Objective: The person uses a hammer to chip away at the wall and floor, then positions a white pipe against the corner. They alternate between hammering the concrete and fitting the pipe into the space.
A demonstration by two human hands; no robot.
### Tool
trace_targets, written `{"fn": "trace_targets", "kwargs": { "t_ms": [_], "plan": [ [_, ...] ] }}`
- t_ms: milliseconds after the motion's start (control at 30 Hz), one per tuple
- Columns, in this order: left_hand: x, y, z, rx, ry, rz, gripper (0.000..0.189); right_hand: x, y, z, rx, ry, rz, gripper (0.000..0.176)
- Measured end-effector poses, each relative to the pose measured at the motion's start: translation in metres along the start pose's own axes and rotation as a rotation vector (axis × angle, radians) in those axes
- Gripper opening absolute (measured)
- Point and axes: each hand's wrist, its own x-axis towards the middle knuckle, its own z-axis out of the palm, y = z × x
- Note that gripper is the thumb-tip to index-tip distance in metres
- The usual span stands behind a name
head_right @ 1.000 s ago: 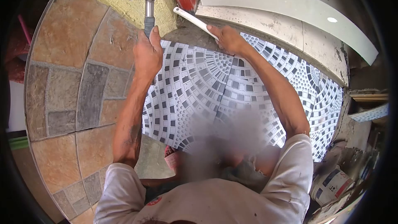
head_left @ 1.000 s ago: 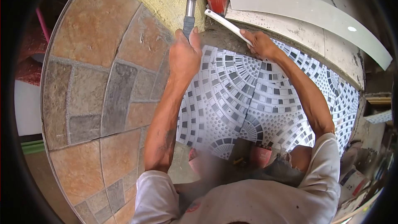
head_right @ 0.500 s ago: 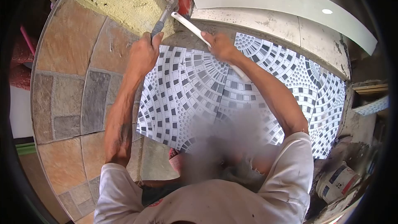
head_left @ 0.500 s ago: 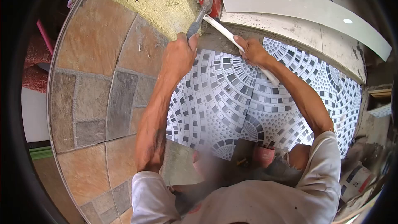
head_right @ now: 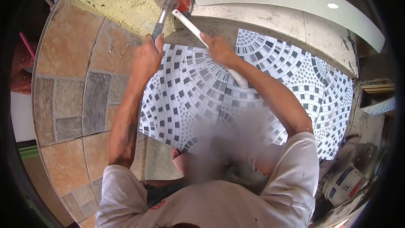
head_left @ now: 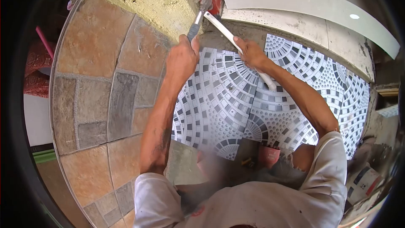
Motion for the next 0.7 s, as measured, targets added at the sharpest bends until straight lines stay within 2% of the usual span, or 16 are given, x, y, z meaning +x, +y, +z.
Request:
{"fn": "trace_targets", "kwargs": {
  "t_ms": [67,133,167,233,300,367,400,467,533,600,667,700],
  "plan": [
    [0.009,-0.014,0.006,0.002,-0.056,0.037,0.042,0.001,0.0,-0.002,-0.016,0.007,0.003,0.068],
    [0.007,0.009,-0.019,-0.028,-0.061,0.02,0.043,-0.004,-0.003,-0.007,-0.05,-0.022,-0.077,0.064],
    [0.001,0.015,-0.021,-0.061,-0.001,0.02,0.043,-0.008,-0.002,-0.006,-0.065,-0.043,-0.109,0.062],
    [-0.009,0.025,-0.019,-0.138,0.12,0.012,0.043,-0.007,0.002,-0.004,-0.064,-0.036,-0.079,0.056],
    [-0.005,0.011,-0.007,-0.02,0.055,0.032,0.044,0.006,0.008,-0.001,-0.058,-0.036,-0.004,0.049],
    [0.012,-0.024,0.02,0.045,-0.015,0.096,0.042,0.002,0.005,-0.002,-0.029,-0.031,-0.02,0.046],
    [0.012,-0.018,0.013,0.013,-0.023,0.081,0.042,0.0,0.004,-0.002,-0.018,-0.031,-0.028,0.045],
    [0.011,0.003,-0.011,-0.04,-0.049,0.054,0.042,-0.002,-0.004,-0.002,0.067,-0.031,0.077,0.042],
    [0.001,0.025,-0.021,-0.077,0.014,-0.007,0.044,-0.002,-0.002,-0.001,0.101,-0.042,0.11,0.041],
    [-0.004,0.022,-0.012,-0.054,0.012,-0.019,0.045,-0.001,0.01,0.002,-0.03,-0.033,-0.052,0.049],
    [0.005,-0.006,0.013,0.039,-0.031,0.042,0.046,0.005,0.011,0.003,-0.127,-0.022,-0.121,0.057],
    [0.006,-0.009,0.012,0.03,-0.034,0.055,0.044,0.005,0.009,0.005,-0.157,-0.02,-0.091,0.062]
  ]
}}
